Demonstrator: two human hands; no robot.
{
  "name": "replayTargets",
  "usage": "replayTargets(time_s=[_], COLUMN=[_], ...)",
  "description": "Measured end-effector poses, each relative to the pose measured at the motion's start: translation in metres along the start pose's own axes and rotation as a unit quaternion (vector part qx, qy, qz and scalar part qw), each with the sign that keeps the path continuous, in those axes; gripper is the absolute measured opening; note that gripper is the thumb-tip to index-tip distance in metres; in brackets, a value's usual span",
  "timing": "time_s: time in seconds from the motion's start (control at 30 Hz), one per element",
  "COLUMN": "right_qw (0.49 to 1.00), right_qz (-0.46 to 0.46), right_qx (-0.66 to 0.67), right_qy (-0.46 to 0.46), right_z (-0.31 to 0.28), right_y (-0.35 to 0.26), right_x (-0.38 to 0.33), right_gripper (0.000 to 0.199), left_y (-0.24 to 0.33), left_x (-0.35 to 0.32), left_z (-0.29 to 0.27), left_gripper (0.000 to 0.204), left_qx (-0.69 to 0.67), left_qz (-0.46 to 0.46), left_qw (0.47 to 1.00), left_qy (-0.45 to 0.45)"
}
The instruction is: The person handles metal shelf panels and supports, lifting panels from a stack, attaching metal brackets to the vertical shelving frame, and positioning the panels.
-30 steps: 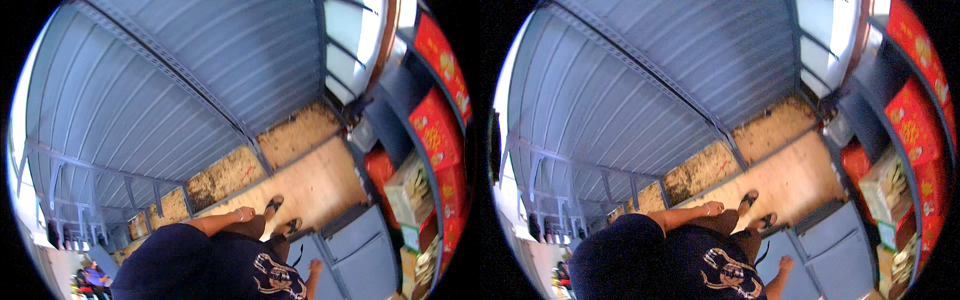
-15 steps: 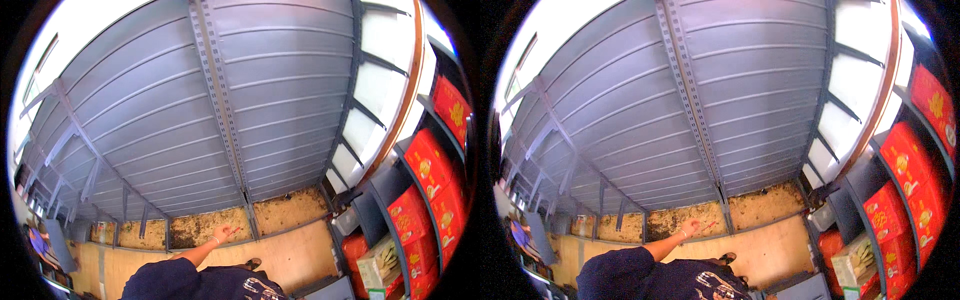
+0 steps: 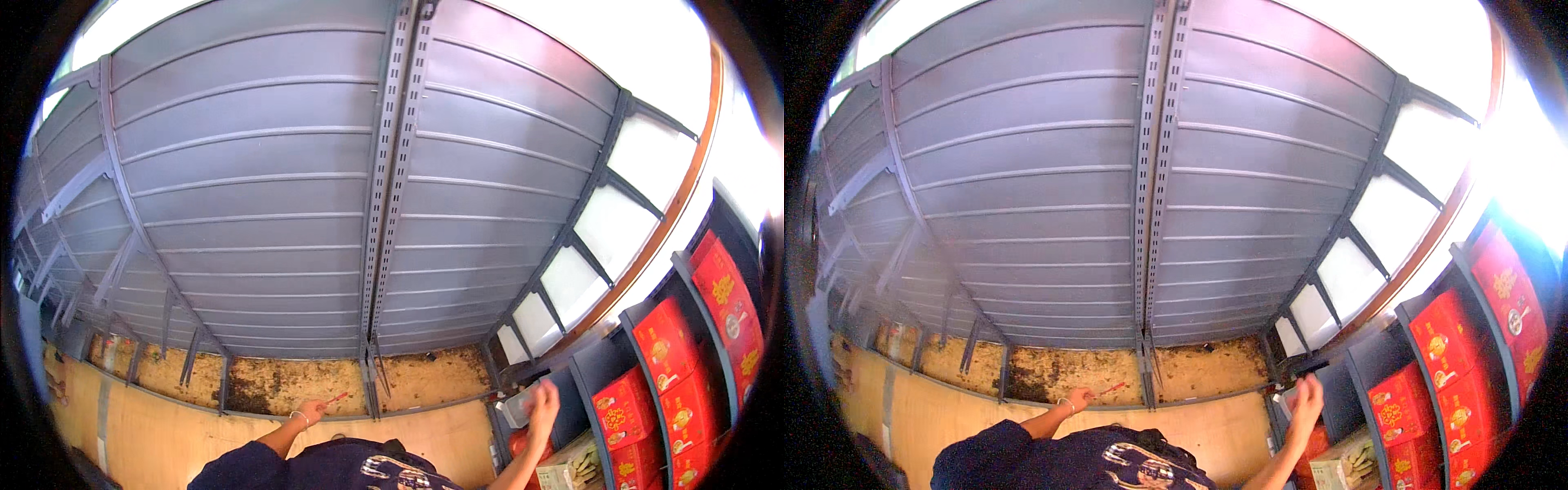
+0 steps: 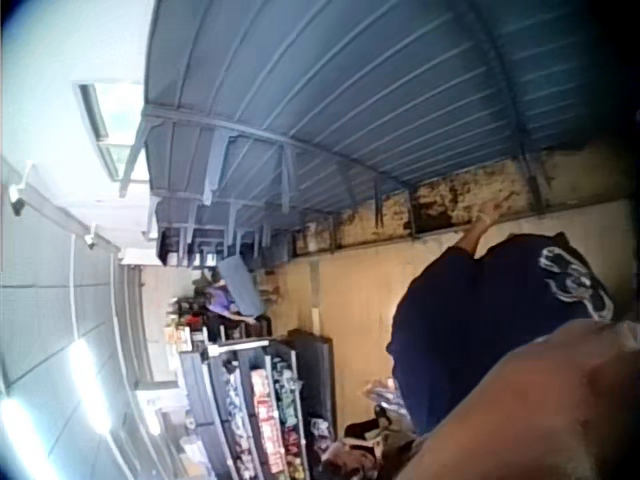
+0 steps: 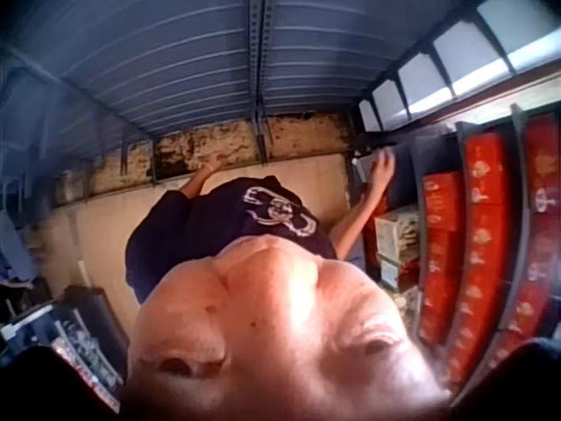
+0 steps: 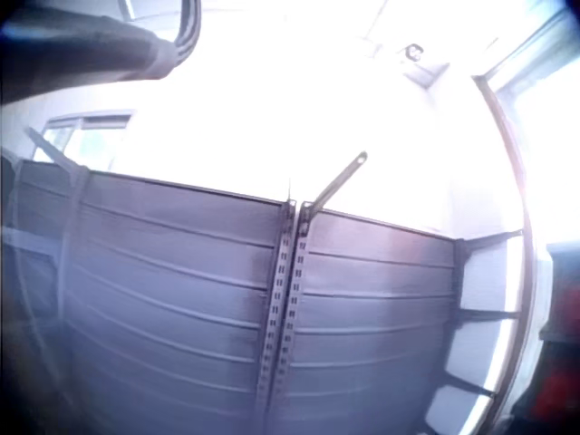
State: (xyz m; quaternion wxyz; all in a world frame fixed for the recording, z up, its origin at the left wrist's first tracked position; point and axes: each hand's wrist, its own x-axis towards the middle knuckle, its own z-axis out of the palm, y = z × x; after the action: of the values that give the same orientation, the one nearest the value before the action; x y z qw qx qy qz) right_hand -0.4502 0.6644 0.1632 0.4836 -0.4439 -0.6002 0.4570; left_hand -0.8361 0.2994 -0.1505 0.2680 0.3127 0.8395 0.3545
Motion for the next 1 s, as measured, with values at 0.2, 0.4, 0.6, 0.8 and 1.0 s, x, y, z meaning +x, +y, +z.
replayTargets(time_s=[0.2,0.4,0.6,0.8,1.0], right_qw=[0.957,0.876,0.794,0.786,0.768], right_qz=[-0.270,-0.482,-0.588,-0.584,-0.552], right_qx=[0.080,0.005,0.118,0.195,0.325], right_qy=[-0.065,-0.018,0.095,0.053,0.022], right_z=[0.147,0.260,0.376,0.437,0.448], right_y=[-0.238,-0.355,-0.503,-0.597,-0.608], right_x=[0.036,0.083,0.160,0.229,0.200], right_gripper=[0.035,0.046,0.079,0.061,0.042], left_y=[-0.218,-0.118,-0.276,-0.201,-0.156], left_x=[-0.016,-0.124,-0.268,-0.237,-0.213], left_z=[-0.054,-0.038,-0.029,0.022,0.067], left_gripper=[0.027,0.024,0.022,0.024,0.026], left_qx=[0.279,-0.039,0.147,-0.207,-0.275], left_qz=[0.133,-0.338,-0.403,-0.465,-0.439], left_qw=[0.951,0.940,0.903,0.836,0.820], left_qy=[-0.002,-0.003,-0.005,0.203,0.243])
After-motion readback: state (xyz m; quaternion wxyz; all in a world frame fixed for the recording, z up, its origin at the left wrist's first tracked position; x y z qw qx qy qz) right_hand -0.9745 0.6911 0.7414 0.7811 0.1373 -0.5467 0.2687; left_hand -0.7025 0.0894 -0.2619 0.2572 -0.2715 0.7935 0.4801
